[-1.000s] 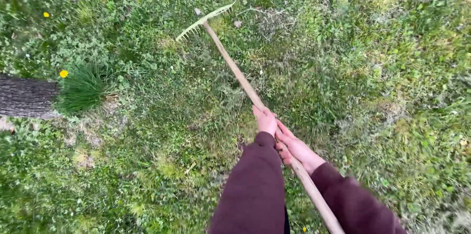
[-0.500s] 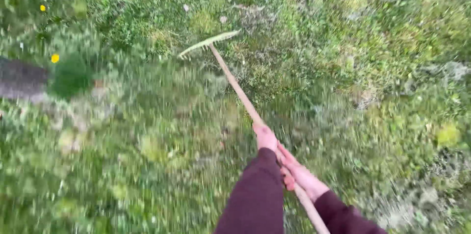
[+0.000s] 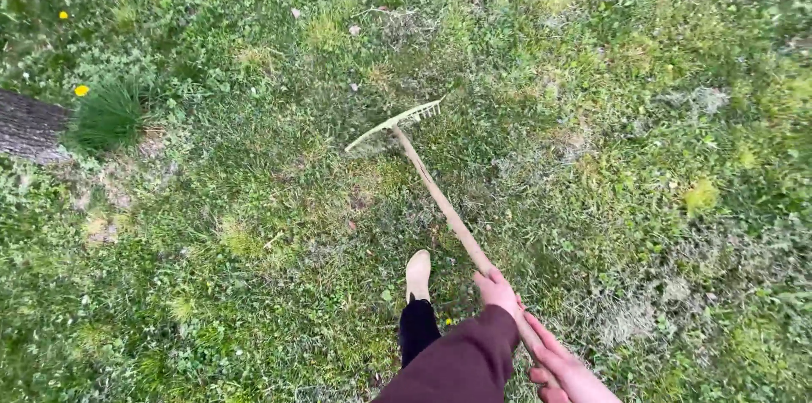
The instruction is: The person rakes a grassy yard with a long-handled leaf rake, pulling the rake across the grass to gather scattered dry leaves and debris. They walk across the lawn while repeatedly dragging the rake toward themselves over different patches of grass.
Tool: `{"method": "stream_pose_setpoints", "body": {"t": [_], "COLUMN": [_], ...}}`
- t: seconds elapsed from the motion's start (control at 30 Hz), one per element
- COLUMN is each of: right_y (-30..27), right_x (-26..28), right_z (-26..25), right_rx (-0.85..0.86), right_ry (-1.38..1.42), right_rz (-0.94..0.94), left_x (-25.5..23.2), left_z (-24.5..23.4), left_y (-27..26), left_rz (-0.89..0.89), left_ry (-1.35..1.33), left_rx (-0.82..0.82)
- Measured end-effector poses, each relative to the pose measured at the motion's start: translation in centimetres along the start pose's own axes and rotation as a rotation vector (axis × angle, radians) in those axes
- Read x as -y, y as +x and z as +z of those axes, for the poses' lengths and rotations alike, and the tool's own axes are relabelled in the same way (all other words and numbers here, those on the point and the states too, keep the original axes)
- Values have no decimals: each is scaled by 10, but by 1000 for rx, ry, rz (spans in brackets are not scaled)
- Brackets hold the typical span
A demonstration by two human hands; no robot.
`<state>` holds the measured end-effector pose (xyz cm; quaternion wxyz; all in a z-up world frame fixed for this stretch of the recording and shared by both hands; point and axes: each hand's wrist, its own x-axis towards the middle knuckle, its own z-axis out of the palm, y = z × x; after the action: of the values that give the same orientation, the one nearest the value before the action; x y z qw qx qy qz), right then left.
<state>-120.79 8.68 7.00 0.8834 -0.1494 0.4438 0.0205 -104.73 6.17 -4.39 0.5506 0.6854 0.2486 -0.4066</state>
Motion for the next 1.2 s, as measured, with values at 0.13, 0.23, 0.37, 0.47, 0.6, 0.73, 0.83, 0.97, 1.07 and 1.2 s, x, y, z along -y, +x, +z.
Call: {"method": "stream_pose_setpoints", "body": {"t": [0.13, 0.23, 0.37, 0.47, 0.6, 0.73, 0.83, 0.97, 1.07, 1.2], "right_y": [-39, -46, -16, -5, 48, 101, 206, 281, 324, 334], "right_x": [28, 51, 92, 143, 195, 266, 293, 329, 356, 392], "right_z": [47, 90, 124, 172, 207, 254, 250, 257, 265, 293], "right_rx": [-62, -107, -53, -31, 64, 190, 236, 313, 310, 332], "right_ry": [-69, -129, -72, -47, 52, 97, 171, -141, -102, 291], "right_rz": [20, 18, -52, -120, -84, -144, -255, -364, -334, -200], "left_x": [-40, -62, -155, -207, -238, -352, -418, -478, -508, -506], "left_z": [2, 15, 15, 38, 69, 90, 111, 133, 141, 144], "left_y": [-33, -3, -26, 11, 120, 122, 171, 278, 274, 239], "left_rz": [22, 47, 39, 42, 185, 151, 176, 306, 249, 235], "left_ry": [128, 16, -139, -185, -206, -103, 53, -60, -51, 67], "left_rx": [87, 108, 206, 290, 301, 341, 288, 304, 371, 376]}}
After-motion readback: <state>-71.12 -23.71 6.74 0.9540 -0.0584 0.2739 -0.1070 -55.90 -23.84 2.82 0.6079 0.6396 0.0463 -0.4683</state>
